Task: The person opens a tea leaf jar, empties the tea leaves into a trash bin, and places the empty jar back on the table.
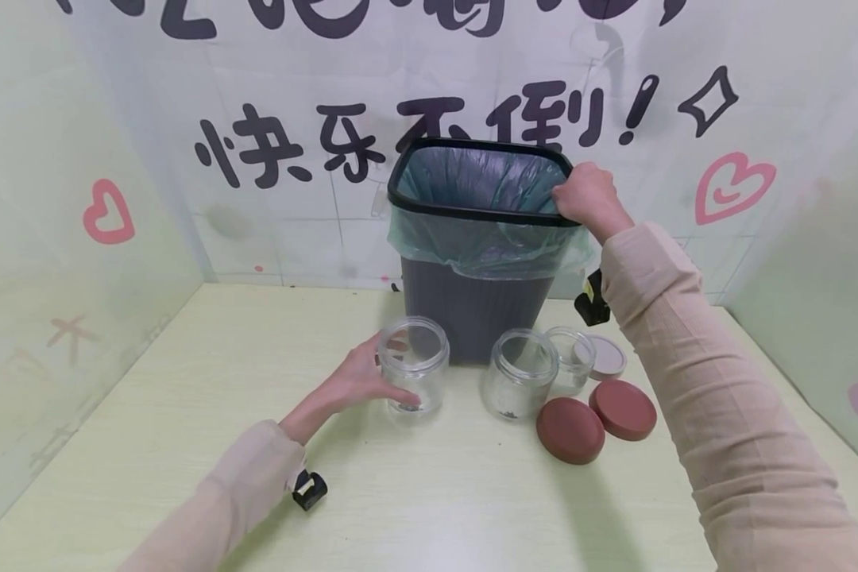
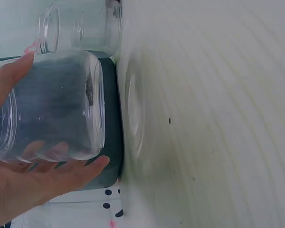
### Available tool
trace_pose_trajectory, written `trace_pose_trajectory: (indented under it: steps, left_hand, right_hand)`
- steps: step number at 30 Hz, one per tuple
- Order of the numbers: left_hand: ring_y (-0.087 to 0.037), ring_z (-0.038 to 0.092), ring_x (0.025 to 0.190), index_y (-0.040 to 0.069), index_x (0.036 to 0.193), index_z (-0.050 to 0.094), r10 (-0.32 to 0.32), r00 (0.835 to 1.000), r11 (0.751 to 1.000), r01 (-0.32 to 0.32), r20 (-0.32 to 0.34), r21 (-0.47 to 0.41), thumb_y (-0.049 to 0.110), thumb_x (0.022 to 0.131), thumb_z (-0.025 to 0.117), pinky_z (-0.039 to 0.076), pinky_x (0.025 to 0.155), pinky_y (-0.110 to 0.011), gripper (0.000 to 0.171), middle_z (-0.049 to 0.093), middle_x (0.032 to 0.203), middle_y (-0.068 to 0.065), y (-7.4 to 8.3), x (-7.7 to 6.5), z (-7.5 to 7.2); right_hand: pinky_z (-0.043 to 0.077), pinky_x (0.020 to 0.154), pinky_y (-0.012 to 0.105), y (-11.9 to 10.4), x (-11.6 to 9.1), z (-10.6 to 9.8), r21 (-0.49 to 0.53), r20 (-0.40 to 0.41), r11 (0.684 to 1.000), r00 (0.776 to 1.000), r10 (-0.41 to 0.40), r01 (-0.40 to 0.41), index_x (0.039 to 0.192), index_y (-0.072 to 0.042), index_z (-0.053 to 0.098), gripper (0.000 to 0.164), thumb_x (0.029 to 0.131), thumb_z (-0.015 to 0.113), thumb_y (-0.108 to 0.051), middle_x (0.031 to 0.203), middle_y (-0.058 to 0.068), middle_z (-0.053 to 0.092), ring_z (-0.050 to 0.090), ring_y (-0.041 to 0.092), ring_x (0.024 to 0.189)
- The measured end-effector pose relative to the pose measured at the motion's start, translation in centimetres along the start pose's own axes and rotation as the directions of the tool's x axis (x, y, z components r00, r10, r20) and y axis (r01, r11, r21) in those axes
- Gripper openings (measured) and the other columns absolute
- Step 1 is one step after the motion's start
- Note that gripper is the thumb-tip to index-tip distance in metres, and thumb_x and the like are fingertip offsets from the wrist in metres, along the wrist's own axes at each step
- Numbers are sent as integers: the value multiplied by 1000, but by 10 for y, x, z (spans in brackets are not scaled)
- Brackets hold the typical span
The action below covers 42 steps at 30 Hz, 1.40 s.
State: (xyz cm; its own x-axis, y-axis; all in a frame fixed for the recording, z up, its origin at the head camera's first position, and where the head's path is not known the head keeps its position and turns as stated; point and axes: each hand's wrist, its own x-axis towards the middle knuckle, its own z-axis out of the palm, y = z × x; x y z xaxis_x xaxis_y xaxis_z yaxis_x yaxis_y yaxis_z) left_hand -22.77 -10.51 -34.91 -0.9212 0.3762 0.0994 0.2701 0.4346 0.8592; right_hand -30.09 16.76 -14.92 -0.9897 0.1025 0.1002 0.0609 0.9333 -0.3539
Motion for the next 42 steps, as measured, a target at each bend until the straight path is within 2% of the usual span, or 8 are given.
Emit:
trace_pose_trajectory:
  steps: [10, 16, 19, 26, 30, 37, 42]
  left_hand:
    - [-37, 44, 115, 3, 128, 38, -27, 998, 999, 28, 50, -20, 11, 52, 85, 38, 94, -46, 90, 48, 123, -15, 1, 5, 16]
    - [-37, 44, 115, 0, 128, 36, -26, 998, 999, 27, 57, -25, 10, 53, 84, 38, 94, -44, 90, 47, 124, -16, -2, 10, 23]
    - [-35, 44, 115, 0, 127, 37, -23, 998, 1000, 24, 55, -19, 9, 53, 84, 38, 94, -43, 89, 47, 124, -16, -1, 12, 26]
    - [-30, 46, 112, 1, 126, 38, 12, 999, 1000, -12, 35, -12, 8, 51, 85, 38, 95, -42, 89, 50, 121, -14, 0, 17, 34]
    - [-30, 48, 110, -2, 122, 37, 9, 1000, 1000, -9, 2, 20, 8, 49, 85, 38, 94, -42, 88, 50, 118, -16, 2, 19, 39]
    - [-32, 46, 111, -6, 119, 34, -20, 1000, 1000, 20, -21, 9, 7, 50, 85, 37, 95, -42, 86, 48, 118, -20, 5, 23, 46]
    - [-31, 46, 112, -4, 119, 34, -17, 1000, 1000, 17, -14, -4, 6, 51, 84, 36, 96, -41, 85, 48, 117, -19, 5, 23, 48]
  right_hand:
    - [35, 92, 46, 1, -1, 0, -6, -5, 1000, 1000, -19, 19, 103, 15, 47, 37, 88, 31, -15, 115, 30, 47, 44, 42, 104]
    - [34, 93, 47, 0, -1, 0, -16, -7, 999, 999, -35, 35, 89, 11, 47, 30, 89, 31, -15, 112, 29, 48, 44, 43, 104]
    - [34, 92, 46, 0, -1, 0, -16, -5, 999, 999, -32, 31, 89, 10, 46, 29, 89, 31, -15, 112, 29, 48, 44, 43, 104]
    - [36, 89, 46, 0, 0, 0, -12, 6, 1000, 1000, -8, 8, 107, 16, 46, 40, 89, 30, -17, 116, 29, 46, 43, 41, 104]
    - [37, 89, 46, 0, 0, 0, -12, 4, 1000, 1000, -12, 12, 106, 15, 47, 40, 89, 30, -16, 116, 29, 46, 43, 41, 104]
    - [38, 85, 45, 1, 0, 0, 0, -14, 1000, 1000, -24, 24, 86, 8, 46, 27, 88, 31, -15, 105, 25, 47, 44, 38, 95]
    - [39, 84, 45, 1, -1, 0, 11, -16, 1000, 1000, -15, 16, 92, 10, 47, 30, 87, 31, -14, 105, 25, 48, 44, 37, 93]
